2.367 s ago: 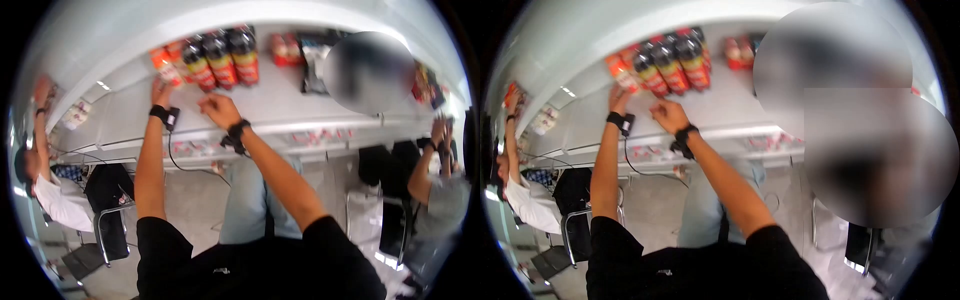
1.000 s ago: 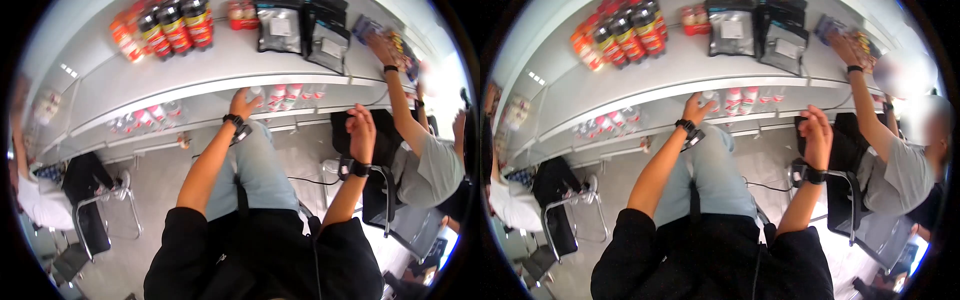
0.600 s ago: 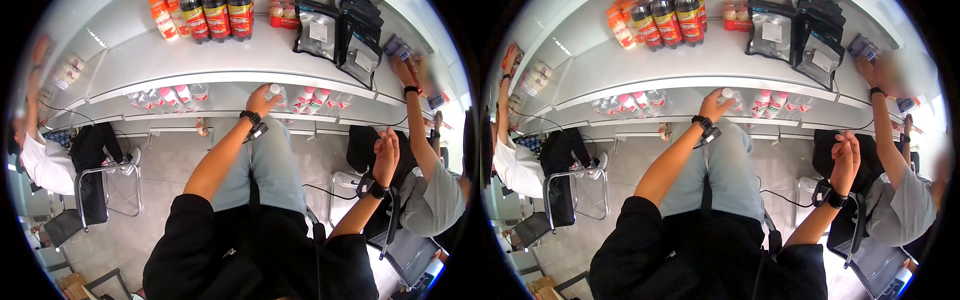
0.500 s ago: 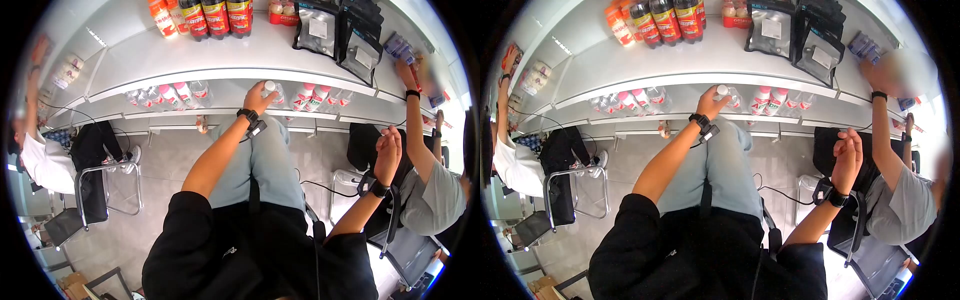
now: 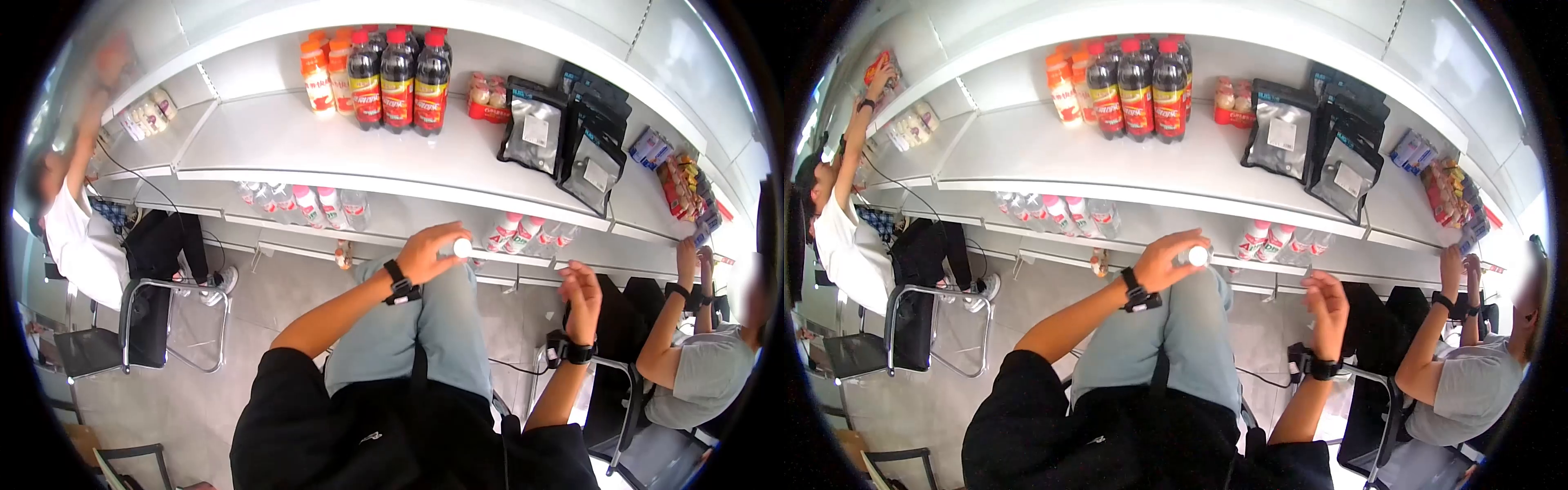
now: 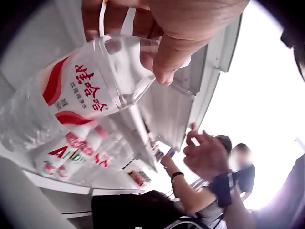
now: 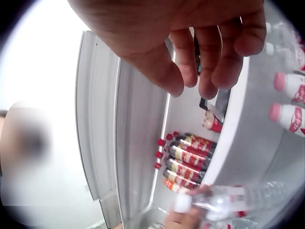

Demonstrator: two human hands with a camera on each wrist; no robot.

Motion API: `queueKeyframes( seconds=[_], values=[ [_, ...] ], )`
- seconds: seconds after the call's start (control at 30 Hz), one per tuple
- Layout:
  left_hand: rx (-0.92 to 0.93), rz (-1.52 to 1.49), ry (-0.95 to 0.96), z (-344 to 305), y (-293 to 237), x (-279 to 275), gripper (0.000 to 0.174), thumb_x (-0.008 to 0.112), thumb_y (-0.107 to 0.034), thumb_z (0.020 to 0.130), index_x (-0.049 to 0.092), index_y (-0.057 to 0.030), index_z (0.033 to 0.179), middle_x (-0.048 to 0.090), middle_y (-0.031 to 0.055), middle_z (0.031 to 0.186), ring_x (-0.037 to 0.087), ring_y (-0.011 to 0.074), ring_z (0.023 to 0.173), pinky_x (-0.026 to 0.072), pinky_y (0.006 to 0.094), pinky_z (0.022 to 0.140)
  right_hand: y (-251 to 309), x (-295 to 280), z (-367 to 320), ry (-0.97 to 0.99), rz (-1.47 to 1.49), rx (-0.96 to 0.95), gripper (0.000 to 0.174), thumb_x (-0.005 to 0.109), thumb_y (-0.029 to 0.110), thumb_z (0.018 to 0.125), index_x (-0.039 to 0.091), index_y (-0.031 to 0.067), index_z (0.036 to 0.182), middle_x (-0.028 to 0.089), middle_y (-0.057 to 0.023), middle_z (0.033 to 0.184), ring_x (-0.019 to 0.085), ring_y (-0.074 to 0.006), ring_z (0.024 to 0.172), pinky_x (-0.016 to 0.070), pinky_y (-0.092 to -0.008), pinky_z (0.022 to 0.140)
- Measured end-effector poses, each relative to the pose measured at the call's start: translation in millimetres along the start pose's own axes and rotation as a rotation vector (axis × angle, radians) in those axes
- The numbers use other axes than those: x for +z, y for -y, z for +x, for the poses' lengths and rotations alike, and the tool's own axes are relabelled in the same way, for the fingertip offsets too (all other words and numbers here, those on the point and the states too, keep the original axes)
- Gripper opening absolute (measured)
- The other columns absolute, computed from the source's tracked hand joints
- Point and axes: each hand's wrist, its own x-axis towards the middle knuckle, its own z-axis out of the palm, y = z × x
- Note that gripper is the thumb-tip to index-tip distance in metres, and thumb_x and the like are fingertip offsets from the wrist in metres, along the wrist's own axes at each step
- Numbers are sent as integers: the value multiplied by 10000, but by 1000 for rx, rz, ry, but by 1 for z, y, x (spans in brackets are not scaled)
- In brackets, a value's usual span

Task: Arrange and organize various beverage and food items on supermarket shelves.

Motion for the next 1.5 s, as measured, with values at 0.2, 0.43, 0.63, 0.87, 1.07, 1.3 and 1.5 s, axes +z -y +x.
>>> queueKeyframes(
  seconds=[0.2, 0.43, 0.63, 0.87, 1.07, 1.3, 1.5],
  values=[
    [140, -178, -1, -1, -80, -63, 415, 796, -132, 752, 639, -59, 1129, 660, 89, 1199, 575, 273, 1214, 464, 392, 989, -11, 89, -15, 379, -256, -91, 519, 735, 5, 759, 546, 68, 1238, 587, -61, 1223, 614, -119, 790, 459, -233, 627],
    [206, -139, 71, -26, -103, -75, 418, 816, -151, 707, 662, -84, 1089, 673, 78, 1169, 640, 267, 1088, 509, 370, 885, -21, 140, -32, 339, -335, -285, 712, 790, 17, 644, 501, 87, 1291, 539, -89, 1267, 609, -161, 808, 461, -257, 616],
    [133, -220, 113, -43, -90, -80, 428, 821, -175, 722, 656, -84, 1106, 665, 86, 1193, 635, 270, 1077, 498, 374, 884, -29, 161, -38, 463, -434, -497, 707, 805, 129, 673, 497, 57, 1305, 582, -120, 1190, 603, -225, 837, 492, -292, 633],
    [-10, -407, -37, -56, -78, -90, 571, 794, -142, 773, 547, -30, 1276, 586, 146, 1311, 564, 250, 1214, 408, 388, 1037, -20, 176, -39, 431, -215, -296, 666, 814, 63, 657, 549, 22, 1266, 619, -108, 1047, 568, -128, 610, 466, -256, 544],
    [-244, -341, 69, -93, -23, -76, 767, 792, -173, 784, 399, -23, 1424, 515, 143, 1379, 518, 245, 1254, 437, 391, 1004, -5, 196, -16, 457, -30, -156, 647, 858, 140, 703, 553, 0, 1256, 586, -44, 941, 548, -78, 599, 440, -224, 537],
    [-310, -381, -167, -105, -32, -89, 578, 804, -196, 782, 536, -6, 1258, 639, 115, 1175, 596, 205, 1112, 450, 345, 962, -1, 233, -13, 538, -33, -152, 695, 849, 139, 718, 522, 41, 1323, 563, -24, 959, 536, -58, 636, 432, -205, 551],
    [-370, -264, -394, -111, -19, -147, 583, 805, -220, 787, 533, -3, 1254, 633, 95, 1171, 590, 174, 1096, 448, 337, 957, 36, 288, 11, 642, 115, -218, 592, 745, 41, 809, 499, 92, 1344, 501, -52, 1129, 568, -87, 800, 473, -219, 621]
  ],
)
